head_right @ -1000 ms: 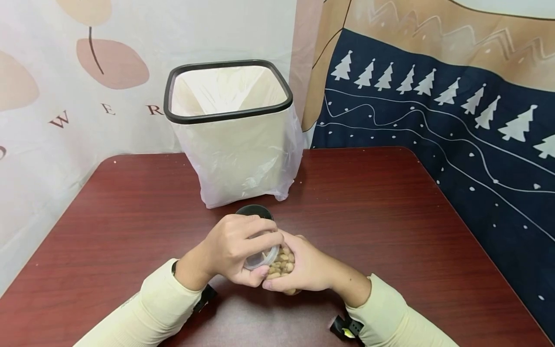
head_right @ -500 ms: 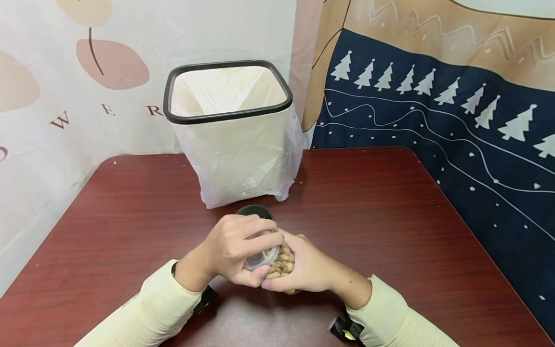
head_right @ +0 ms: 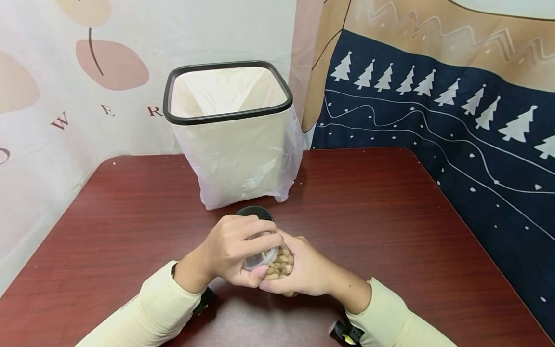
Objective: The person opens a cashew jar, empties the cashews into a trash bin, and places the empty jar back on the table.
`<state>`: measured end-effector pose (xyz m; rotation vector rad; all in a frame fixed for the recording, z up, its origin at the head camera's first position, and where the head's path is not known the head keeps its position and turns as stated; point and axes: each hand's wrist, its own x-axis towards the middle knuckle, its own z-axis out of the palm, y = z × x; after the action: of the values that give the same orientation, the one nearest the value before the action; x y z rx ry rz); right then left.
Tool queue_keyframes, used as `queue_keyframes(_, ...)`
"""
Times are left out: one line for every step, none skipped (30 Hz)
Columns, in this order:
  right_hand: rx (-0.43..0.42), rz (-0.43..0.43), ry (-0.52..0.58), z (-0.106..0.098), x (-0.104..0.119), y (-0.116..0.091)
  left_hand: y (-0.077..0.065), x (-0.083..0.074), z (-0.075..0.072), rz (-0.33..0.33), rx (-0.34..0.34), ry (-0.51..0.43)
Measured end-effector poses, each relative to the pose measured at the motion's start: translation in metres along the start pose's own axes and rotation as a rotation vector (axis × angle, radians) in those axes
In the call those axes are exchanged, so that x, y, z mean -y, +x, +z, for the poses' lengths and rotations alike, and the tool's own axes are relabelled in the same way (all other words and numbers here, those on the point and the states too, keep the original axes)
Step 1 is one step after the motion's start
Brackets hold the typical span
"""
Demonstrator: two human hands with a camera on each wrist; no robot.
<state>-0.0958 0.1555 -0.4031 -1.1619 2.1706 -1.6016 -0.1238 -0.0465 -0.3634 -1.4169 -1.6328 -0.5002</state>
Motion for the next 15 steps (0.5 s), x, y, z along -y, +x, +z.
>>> queue_keyframes(-0.005, 0.000, 0.002, 0.0003, 0.0003, -0.0001, 0.0003, 0.0001, 0.0003, 0.001, -0.003, -0.001)
queue_keyframes(-0.010, -0.001, 0.001, 0.0005, 0.0005, -0.0002, 0.0003, 0.0002, 0.0004, 0.002, -0.005, -0.001)
queue_keyframes(-0.015, 0.000, 0.000, 0.0008, 0.0009, -0.0002, 0.0003, 0.0003, 0.0005, 0.003, -0.005, -0.002)
queue_keyframes(-0.019, 0.002, 0.003, 0.0012, 0.0013, -0.0002, 0.0002, 0.0004, 0.0005, 0.003, -0.005, -0.002)
queue_keyframes(-0.019, 0.006, 0.009, 0.0017, 0.0017, -0.0001, 0.0000, 0.0005, 0.0004, 0.001, -0.005, -0.003)
queue_keyframes(-0.023, 0.008, 0.009, 0.0020, 0.0018, 0.0002, -0.0003, 0.0006, 0.0002, 0.000, -0.003, -0.002)
queue_keyframes(-0.026, 0.010, 0.003, 0.0023, 0.0018, 0.0006, -0.0006, 0.0008, -0.0002, -0.002, -0.003, -0.003)
queue_keyframes(-0.028, 0.011, 0.000, 0.0026, 0.0019, 0.0008, -0.0009, 0.0009, -0.0005, -0.002, -0.002, -0.006)
queue_keyframes(-0.029, 0.015, 0.000, 0.0031, 0.0022, 0.0009, -0.0011, 0.0011, -0.0007, -0.003, -0.001, -0.009)
queue_keyframes(-0.031, 0.015, -0.001, 0.0034, 0.0022, 0.0010, -0.0014, 0.0012, -0.0008, -0.002, 0.000, -0.013)
queue_keyframes(-0.033, 0.016, 0.000, 0.0037, 0.0024, 0.0010, -0.0015, 0.0013, -0.0009, -0.001, -0.001, -0.017)
queue_keyframes(-0.038, 0.013, -0.007, 0.0039, 0.0023, 0.0011, -0.0017, 0.0014, -0.0009, 0.000, -0.001, -0.019)
queue_keyframes(-0.040, 0.015, -0.009, 0.0043, 0.0025, 0.0011, -0.0018, 0.0016, -0.0010, 0.002, -0.003, -0.023)
queue_keyframes(-0.042, 0.013, -0.007, 0.0046, 0.0026, 0.0013, -0.0020, 0.0018, -0.0008, 0.004, -0.005, -0.025)
queue_keyframes(-0.042, 0.016, -0.002, 0.0050, 0.0027, 0.0016, -0.0022, 0.0020, -0.0009, 0.004, -0.008, -0.025)
